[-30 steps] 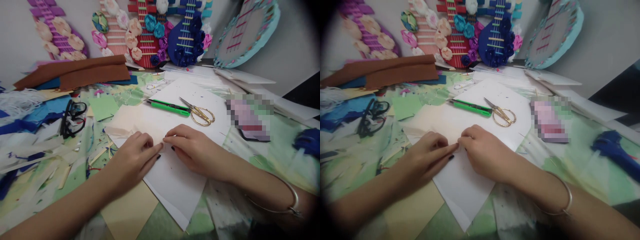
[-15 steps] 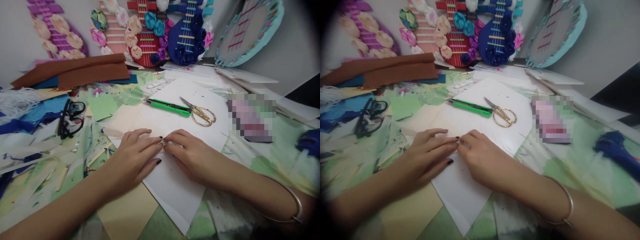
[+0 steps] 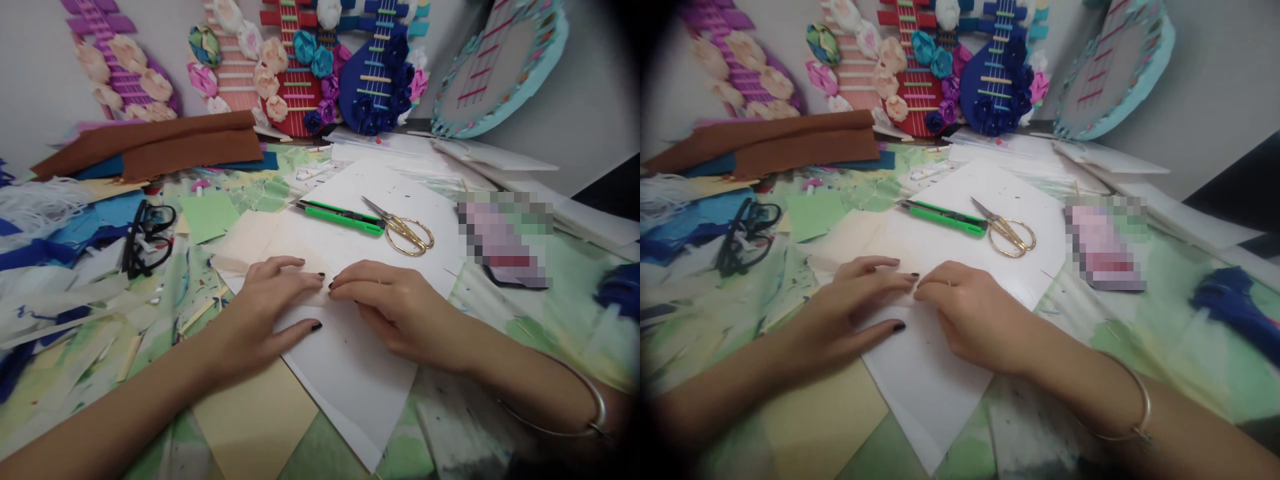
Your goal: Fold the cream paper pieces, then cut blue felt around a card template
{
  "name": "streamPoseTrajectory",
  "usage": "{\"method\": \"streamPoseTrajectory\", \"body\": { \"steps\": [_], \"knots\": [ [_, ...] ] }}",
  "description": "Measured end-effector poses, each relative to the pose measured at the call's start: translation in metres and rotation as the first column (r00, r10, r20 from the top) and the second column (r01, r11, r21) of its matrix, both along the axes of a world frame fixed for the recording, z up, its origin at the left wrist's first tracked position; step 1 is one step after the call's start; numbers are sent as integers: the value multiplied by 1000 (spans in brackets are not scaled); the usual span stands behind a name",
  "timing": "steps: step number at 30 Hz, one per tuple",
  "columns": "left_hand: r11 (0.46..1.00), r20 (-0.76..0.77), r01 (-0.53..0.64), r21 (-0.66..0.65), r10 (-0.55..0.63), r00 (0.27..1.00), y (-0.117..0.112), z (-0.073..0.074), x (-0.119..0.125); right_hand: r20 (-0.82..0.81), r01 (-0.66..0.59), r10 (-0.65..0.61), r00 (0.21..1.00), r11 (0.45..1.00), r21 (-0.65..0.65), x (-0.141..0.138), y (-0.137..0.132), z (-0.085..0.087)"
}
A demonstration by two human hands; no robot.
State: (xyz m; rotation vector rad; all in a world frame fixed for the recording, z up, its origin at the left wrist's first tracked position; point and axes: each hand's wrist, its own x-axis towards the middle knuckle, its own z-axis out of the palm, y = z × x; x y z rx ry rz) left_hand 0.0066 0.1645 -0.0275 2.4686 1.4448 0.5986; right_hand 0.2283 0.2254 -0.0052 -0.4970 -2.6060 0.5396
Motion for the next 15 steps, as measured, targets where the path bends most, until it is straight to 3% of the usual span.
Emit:
{"method": "streamPoseTrajectory", "body": {
  "steps": [4, 10, 15],
  "knots": [
    [993, 151, -72, -89, 85, 985, 2, 0, -2, 7, -125, 125, 992, 988, 87, -2, 5, -4],
    [972, 311, -136, -192, 192, 931, 4, 2, -3, 116, -179, 172, 978, 983, 49, -3, 4, -8],
    [979, 277, -154, -131, 186, 943, 5, 3, -4, 167, -177, 167, 972, 983, 49, -3, 3, -7]
  ]
}}
